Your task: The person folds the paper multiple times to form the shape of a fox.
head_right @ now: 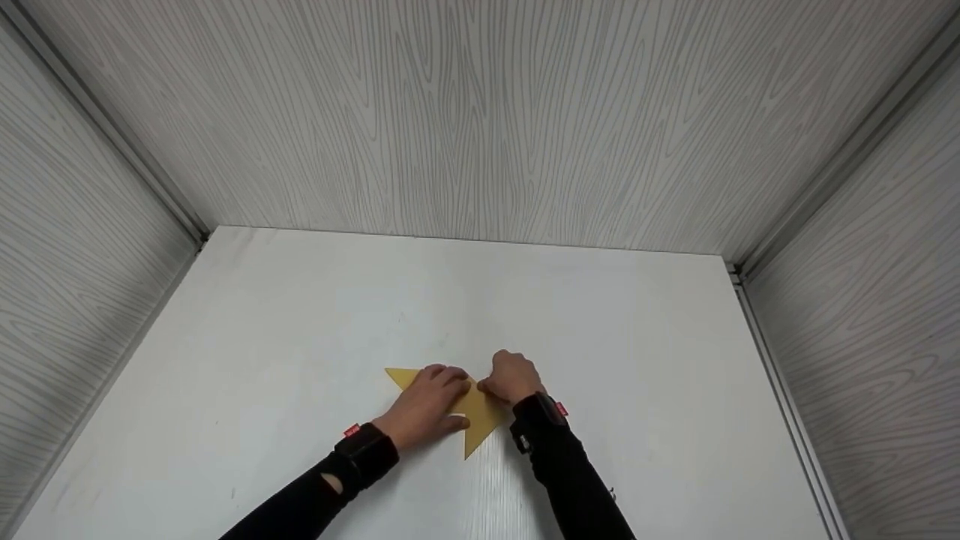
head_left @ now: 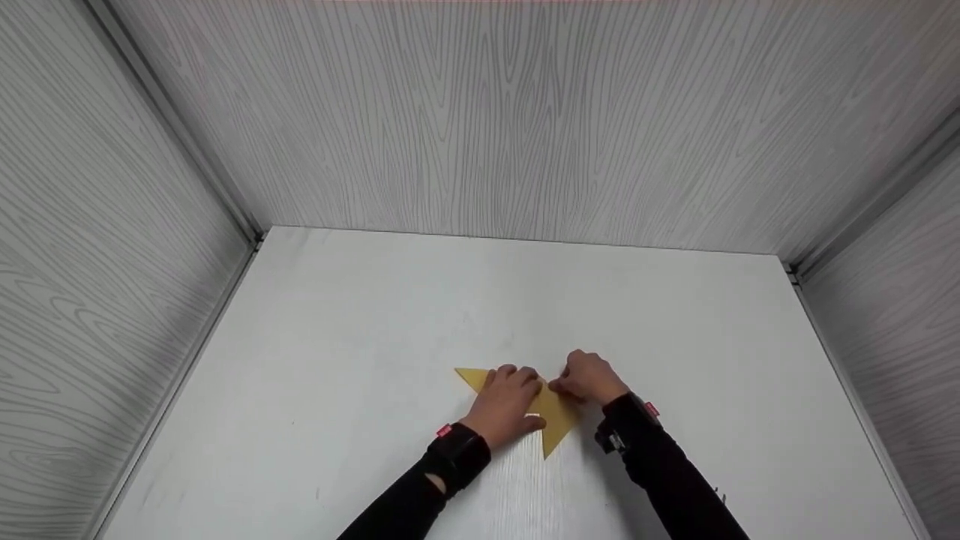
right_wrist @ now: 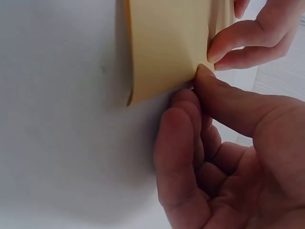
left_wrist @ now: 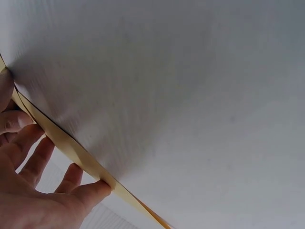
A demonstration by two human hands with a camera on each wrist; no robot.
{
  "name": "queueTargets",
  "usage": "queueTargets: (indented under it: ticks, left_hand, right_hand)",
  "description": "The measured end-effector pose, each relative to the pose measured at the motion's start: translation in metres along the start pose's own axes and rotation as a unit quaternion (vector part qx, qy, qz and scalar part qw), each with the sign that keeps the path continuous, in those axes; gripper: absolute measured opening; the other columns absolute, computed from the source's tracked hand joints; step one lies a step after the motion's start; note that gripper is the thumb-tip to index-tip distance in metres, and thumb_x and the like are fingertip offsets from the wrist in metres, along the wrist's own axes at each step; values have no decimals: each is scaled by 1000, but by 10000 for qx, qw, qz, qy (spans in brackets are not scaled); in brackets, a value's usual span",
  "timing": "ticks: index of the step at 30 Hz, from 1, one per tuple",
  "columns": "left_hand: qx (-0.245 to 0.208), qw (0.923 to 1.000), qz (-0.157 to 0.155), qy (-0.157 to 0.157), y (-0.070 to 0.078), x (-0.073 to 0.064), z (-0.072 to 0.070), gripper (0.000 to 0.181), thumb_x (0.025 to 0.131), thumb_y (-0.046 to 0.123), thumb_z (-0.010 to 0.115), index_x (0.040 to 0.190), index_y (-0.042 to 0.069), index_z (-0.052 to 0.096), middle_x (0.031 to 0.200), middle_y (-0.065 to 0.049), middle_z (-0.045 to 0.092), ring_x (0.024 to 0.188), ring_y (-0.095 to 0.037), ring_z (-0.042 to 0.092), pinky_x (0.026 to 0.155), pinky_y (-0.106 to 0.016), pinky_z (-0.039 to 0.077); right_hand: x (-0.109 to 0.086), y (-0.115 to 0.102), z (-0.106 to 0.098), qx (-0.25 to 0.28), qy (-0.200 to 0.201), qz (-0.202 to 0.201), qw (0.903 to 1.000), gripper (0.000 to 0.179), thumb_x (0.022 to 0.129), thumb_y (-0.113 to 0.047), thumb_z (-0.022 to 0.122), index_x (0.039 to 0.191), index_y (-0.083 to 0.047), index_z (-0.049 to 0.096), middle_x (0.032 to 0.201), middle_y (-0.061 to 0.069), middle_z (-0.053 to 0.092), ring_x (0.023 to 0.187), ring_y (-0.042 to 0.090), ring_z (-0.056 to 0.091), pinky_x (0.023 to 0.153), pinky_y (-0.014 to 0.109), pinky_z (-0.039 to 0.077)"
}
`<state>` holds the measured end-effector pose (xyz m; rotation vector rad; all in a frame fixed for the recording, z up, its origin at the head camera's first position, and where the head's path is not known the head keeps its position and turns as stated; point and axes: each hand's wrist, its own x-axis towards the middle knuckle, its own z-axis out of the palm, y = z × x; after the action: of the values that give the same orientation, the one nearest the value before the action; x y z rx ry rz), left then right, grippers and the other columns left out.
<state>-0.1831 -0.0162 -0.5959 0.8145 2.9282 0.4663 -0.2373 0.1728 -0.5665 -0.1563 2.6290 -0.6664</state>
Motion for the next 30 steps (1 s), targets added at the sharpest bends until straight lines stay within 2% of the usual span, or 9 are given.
queueTargets:
  ticks: [5,15,22,26,30]
  left_hand:
    - [-3,10000,-63,-44,-2,1,1,49,93,43,80,132,14,69,142,-2,63,138,-29,52,119,-50,43]
    - [-8,9999,-72,-153,-2,3,3,51,94,44,78,134,14,68,144,-2,63,140,-29,51,120,-48,41]
    - [-130,9997,-88,-185,-1,1,-2,49,94,41,79,132,12,69,144,-4,63,139,-30,51,119,-48,41]
    - [-147,9996,-110,-219,0,2,-2,49,94,41,79,132,12,69,144,-4,63,139,-31,51,120,-49,41]
    - [-57,9996,-150,-239,2,4,-3,49,94,42,78,133,13,68,145,-3,63,139,-30,51,120,-48,41]
  right_hand:
    - [-11,7,-4,-42,-155,50,9999,36,92,-20,77,61,-6,65,50,-5,48,49,11,43,48,24,32]
    - [-40,29,-2,32,-35,22,10000,41,93,-20,79,57,-6,64,47,-7,42,48,10,40,48,24,29]
    - [-47,36,-2,104,-46,41,9999,40,91,-21,80,57,-7,64,47,-7,43,48,10,41,48,24,30]
    - [-46,35,-2,172,127,19,9998,28,89,-19,81,66,-7,69,56,-6,51,54,11,46,51,24,34]
    - [-45,29,3,481,546,-31,9973,13,89,-17,80,83,-9,72,73,-1,63,66,13,54,59,26,41]
